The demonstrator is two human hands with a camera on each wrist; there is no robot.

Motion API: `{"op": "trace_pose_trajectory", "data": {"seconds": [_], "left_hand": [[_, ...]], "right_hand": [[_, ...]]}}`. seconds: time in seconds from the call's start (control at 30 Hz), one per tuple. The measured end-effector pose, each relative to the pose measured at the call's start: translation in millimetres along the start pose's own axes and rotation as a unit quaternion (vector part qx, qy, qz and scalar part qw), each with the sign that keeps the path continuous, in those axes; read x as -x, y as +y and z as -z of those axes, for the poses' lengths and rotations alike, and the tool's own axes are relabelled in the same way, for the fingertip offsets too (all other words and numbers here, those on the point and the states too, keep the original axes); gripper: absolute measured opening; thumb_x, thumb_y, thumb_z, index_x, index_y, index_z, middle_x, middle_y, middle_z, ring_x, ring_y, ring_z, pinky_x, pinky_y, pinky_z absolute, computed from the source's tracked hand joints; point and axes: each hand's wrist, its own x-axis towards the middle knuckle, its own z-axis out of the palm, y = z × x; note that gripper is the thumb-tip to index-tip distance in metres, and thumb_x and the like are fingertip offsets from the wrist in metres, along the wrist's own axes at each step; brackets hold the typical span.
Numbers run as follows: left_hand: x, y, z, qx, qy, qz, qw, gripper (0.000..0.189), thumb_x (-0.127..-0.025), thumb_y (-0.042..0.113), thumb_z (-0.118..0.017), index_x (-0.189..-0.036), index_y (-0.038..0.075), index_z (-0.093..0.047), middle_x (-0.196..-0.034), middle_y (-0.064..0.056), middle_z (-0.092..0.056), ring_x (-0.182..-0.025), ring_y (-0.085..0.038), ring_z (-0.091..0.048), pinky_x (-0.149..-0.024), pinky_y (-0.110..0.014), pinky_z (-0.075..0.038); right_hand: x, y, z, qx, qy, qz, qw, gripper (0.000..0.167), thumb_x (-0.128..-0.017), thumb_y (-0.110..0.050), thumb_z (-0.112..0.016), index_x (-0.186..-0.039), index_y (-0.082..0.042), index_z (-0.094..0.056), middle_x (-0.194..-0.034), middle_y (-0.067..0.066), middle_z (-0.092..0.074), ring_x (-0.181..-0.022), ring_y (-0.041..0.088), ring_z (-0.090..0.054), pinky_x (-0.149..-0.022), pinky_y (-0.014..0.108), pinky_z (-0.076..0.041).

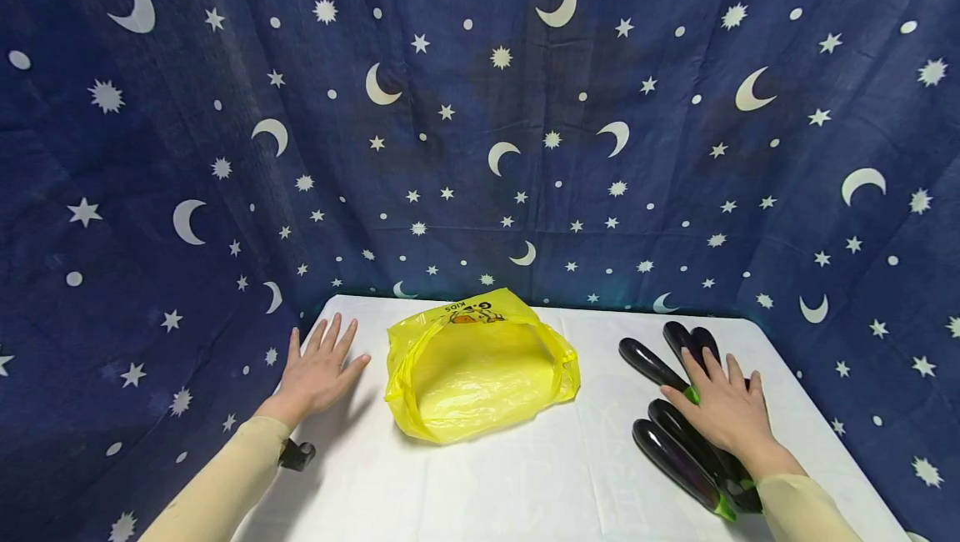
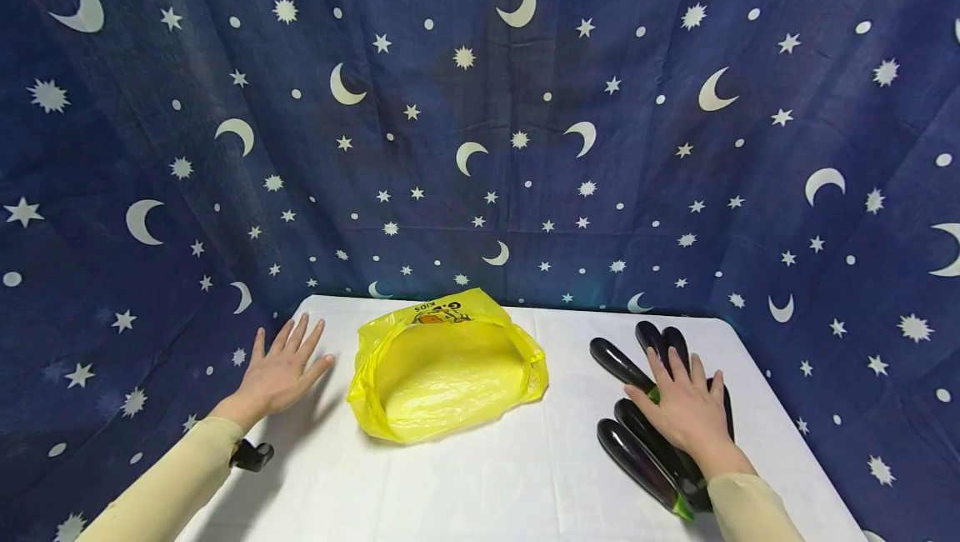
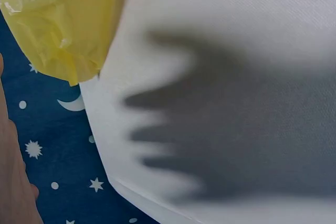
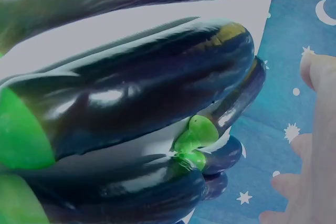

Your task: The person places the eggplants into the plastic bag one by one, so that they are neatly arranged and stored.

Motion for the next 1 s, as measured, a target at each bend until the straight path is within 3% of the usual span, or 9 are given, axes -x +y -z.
{"op": "trace_pose_trajectory", "data": {"seconds": [0.3,0.57,1.0], "left_hand": [[-0.4,7.0,7.0,0.008,0.005,-0.015,0.9998,0.082,-0.102,0.067,-0.031,-0.164,0.013,-0.025,-0.169,-0.020,-0.013,-0.153,-0.044,-0.011,-0.115,-0.068,0.009],[-2.5,15.1,14.5,0.010,0.007,-0.032,0.9994,0.082,-0.103,0.068,-0.030,-0.164,0.014,-0.024,-0.168,-0.019,-0.015,-0.153,-0.043,-0.012,-0.116,-0.069,0.005],[-1.6,30.6,22.2,0.041,0.003,-0.048,0.9980,0.079,-0.104,0.064,-0.032,-0.165,0.014,-0.021,-0.170,-0.016,-0.010,-0.154,-0.041,-0.008,-0.117,-0.066,0.006]], "right_hand": [[5.3,3,3,-0.014,0.006,-0.006,0.9999,0.097,-0.095,-0.074,-0.043,-0.165,-0.012,-0.018,-0.160,0.037,-0.020,-0.143,0.064,-0.004,-0.105,0.078,0.014],[10.7,8,10,-0.043,-0.001,-0.023,0.9988,0.096,-0.097,-0.072,-0.043,-0.163,-0.006,-0.019,-0.159,0.039,-0.017,-0.141,0.067,-0.006,-0.104,0.081,0.008],[14.5,22,13,-0.066,0.003,-0.038,0.9971,0.097,-0.099,-0.067,-0.045,-0.163,-0.002,-0.014,-0.156,0.042,-0.018,-0.137,0.070,-0.011,-0.102,0.084,0.000]]}}
